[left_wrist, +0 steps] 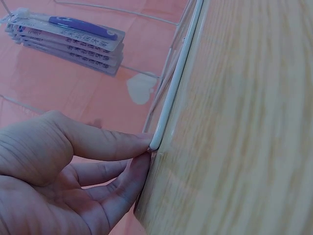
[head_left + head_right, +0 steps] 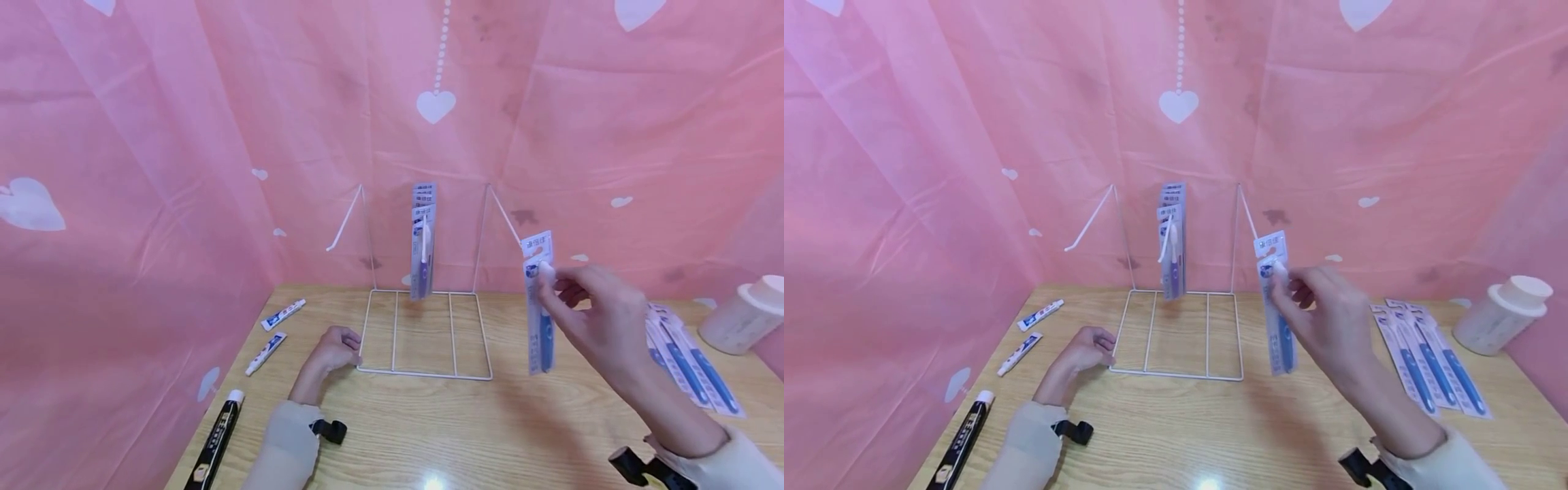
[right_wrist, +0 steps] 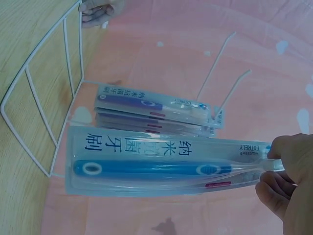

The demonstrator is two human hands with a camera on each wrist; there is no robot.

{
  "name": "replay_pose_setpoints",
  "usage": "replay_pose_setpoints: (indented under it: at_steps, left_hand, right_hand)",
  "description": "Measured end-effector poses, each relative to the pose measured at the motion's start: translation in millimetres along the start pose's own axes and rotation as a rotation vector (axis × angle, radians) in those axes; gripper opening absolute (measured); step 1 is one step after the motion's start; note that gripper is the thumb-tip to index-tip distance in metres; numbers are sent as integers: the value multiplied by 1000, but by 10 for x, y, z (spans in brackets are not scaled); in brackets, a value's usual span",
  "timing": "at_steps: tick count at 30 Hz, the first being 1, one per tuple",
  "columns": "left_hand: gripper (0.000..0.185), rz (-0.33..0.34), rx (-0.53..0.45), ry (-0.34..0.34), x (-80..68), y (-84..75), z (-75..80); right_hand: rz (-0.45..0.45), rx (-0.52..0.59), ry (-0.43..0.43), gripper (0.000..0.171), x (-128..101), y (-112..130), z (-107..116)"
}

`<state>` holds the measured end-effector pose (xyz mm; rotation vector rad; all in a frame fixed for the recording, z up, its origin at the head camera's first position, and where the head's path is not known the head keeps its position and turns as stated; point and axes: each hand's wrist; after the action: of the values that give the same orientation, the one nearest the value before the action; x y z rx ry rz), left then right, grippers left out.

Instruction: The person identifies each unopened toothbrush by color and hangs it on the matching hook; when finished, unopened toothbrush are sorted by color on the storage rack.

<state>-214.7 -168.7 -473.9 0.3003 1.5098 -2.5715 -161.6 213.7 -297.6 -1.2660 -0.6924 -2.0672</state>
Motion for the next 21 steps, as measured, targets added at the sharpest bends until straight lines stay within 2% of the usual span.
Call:
replay_pose_setpoints:
  at_steps: [7, 14, 18, 21]
  left_hand:
    - [38, 21, -6, 1, 7, -4, 1]
    - [38, 50, -17, 2, 33, 12, 2]
    - [39, 43, -25, 6, 32, 7, 6]
    - [39, 38, -28, 8, 26, 4, 10]
  right_hand:
    - [-33, -17, 49, 8, 9, -22, -115]
    - [-186, -15, 131, 8, 91, -122, -327]
    - [-259, -6, 120, 15, 178, -227, -498]
    - [-279, 2, 105, 15, 261, -314, -635]
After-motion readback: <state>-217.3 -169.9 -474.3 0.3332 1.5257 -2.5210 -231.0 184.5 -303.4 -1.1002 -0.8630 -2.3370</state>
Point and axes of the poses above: each hand's wrist, its own x-axis towards the middle knuckle, its own z-axis out of the back of the hand, y = z × x, and after that the axes turned 5 degrees about z, right-handed
